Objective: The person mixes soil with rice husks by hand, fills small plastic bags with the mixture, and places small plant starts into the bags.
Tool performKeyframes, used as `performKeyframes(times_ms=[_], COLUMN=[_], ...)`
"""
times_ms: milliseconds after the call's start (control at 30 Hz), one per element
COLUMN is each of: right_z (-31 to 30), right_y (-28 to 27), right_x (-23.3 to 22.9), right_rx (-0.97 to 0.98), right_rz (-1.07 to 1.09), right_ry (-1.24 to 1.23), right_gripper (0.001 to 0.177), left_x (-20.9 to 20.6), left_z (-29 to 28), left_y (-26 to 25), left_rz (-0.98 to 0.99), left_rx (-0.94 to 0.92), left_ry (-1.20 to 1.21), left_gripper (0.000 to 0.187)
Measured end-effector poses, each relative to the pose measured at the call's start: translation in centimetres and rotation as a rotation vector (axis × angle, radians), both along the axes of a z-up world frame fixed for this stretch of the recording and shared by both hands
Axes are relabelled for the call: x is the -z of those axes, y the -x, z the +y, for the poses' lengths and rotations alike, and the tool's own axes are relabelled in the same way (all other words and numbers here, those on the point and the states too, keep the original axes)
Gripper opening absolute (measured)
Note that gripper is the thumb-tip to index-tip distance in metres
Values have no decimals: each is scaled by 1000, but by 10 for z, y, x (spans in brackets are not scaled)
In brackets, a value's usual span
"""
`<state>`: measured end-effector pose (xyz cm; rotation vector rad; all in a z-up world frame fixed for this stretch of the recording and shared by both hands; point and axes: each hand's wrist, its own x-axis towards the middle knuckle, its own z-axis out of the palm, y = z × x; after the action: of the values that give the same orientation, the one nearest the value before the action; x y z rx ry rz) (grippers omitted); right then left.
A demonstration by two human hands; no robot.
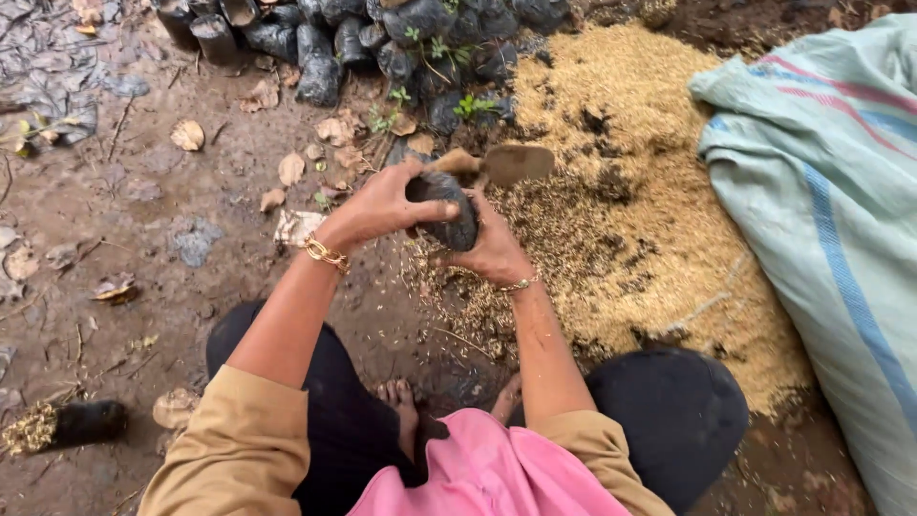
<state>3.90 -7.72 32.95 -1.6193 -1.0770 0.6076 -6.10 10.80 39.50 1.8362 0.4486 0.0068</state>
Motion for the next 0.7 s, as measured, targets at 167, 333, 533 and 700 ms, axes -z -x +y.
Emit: performKeyframes(times_ms=[167,333,533,700], right_z=[-45,-61,-59,-67], right_y=[32,39,33,13], right_x=[17,32,60,57], right_rx=[322,468,248,83], right_rz=[345,272,353,924], right_ry=[-324,-337,-322,-284], right_gripper=[77,73,104,69], left_x=[65,30,76,95], left_z=[-12,-61,-108,-89], left_y=[2,22,-10,-21], left_rz=[-517,-223,-326,-297], left_rx=[-328,8,-90,-271], left_ry=[486,216,87,-13], left_gripper=[19,85,99,66])
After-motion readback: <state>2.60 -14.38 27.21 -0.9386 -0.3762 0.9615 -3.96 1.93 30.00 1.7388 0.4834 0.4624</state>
